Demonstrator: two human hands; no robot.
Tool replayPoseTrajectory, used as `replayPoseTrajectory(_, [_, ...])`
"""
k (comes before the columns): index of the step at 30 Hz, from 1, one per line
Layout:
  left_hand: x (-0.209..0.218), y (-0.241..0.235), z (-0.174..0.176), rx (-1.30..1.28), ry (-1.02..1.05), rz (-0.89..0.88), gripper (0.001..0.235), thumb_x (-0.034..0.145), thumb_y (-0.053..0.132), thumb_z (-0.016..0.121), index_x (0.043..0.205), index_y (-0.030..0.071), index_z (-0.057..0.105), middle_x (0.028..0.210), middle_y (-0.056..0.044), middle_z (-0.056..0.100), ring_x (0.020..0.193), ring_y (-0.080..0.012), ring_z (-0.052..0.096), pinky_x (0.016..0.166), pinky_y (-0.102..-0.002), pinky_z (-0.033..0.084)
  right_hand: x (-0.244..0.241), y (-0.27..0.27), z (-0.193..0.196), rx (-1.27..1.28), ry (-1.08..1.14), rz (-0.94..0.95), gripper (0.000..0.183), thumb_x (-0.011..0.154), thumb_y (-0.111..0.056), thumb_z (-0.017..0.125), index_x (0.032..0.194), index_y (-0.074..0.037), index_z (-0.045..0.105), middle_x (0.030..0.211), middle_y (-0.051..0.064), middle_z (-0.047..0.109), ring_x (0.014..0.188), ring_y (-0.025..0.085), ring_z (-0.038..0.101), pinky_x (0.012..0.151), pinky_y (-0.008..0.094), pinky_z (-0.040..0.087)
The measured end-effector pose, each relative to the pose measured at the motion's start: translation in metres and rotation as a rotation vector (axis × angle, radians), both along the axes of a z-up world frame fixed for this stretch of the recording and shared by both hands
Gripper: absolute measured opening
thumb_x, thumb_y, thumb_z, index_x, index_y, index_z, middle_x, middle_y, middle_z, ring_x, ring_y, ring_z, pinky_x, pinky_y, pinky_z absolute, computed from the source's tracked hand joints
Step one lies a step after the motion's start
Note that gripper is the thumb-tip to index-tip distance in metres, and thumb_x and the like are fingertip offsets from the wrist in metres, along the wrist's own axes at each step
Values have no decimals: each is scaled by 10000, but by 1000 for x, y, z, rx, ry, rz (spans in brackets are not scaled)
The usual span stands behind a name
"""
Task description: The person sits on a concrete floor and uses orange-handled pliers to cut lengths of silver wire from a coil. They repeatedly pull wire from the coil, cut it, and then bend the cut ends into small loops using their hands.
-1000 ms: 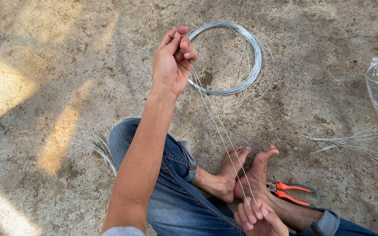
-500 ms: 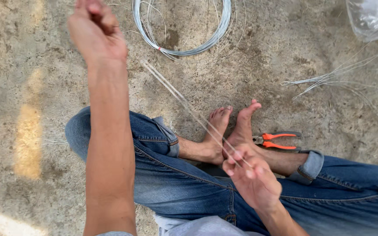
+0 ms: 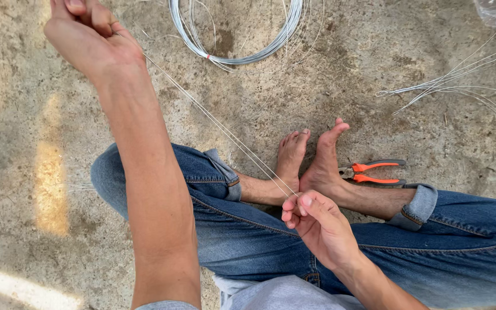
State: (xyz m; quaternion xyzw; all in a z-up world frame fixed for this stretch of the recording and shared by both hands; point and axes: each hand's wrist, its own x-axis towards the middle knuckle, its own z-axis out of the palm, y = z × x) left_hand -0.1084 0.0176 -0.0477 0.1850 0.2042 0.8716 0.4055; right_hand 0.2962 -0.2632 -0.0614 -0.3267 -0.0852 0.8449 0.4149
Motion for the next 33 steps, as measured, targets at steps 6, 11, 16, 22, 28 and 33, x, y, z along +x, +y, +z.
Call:
replayPoseTrajectory(6, [21, 6, 14, -87, -74, 79, 266, 1105, 98, 374, 974, -19, 574, 665, -53, 497, 495, -93, 231, 420, -302, 166, 3, 6, -10, 20, -26, 8, 241, 1036, -224, 603, 883, -40, 630, 1026, 127, 708, 886, 182, 671, 800, 319, 545])
replayPoseTrajectory(11, [39, 3, 24, -237, 65, -52, 213, 1107, 134, 430, 1115, -20, 577, 858, -96, 620, 689, -148, 532, 643, -319, 474, 38, 40, -13, 81, -96, -21, 200, 1010, -190, 608, 938, -9, 655, 926, 133, 707, 819, 205, 679, 733, 328, 547])
replayPoseTrajectory(16, [60, -38, 72, -707, 804, 150, 408, 1122, 283, 484, 1480, 89, 457, 1387, -11, 519, 1226, -157, 483, 1055, -400, 408, 94, 94, -6, 197, -190, -70, 223, 1031, -196, 601, 911, -11, 634, 936, 127, 697, 822, 199, 674, 741, 324, 551])
replayPoseTrajectory(22, [145, -107, 81, -203, 1686, 80, 83, 1092, 99, 565, 1135, 65, 628, 1329, -81, 695, 1297, -263, 643, 1200, -405, 472, 116, 127, 16, 330, -190, -24, 282, 1035, -217, 603, 826, -27, 580, 930, 131, 680, 813, 198, 680, 742, 317, 560])
replayPoseTrajectory(28, [223, -114, 76, -104, 1656, -27, 443, 1067, 207, 583, 1418, -59, 546, 1504, -210, 505, 1412, -377, 488, 1178, -459, 390, 106, 131, 37, 370, -117, 14, 312, 1026, -236, 630, 800, -37, 546, 886, 134, 655, 782, 211, 665, 707, 316, 547])
replayPoseTrajectory(33, [236, -109, 80, -40, 1669, -35, 373, 1039, 193, 628, 1358, 0, 614, 1421, -140, 608, 1359, -329, 569, 1243, -496, 351, 100, 129, 43, 383, -34, 40, 327, 1037, -226, 637, 782, -54, 526, 870, 131, 643, 774, 193, 635, 710, 312, 539])
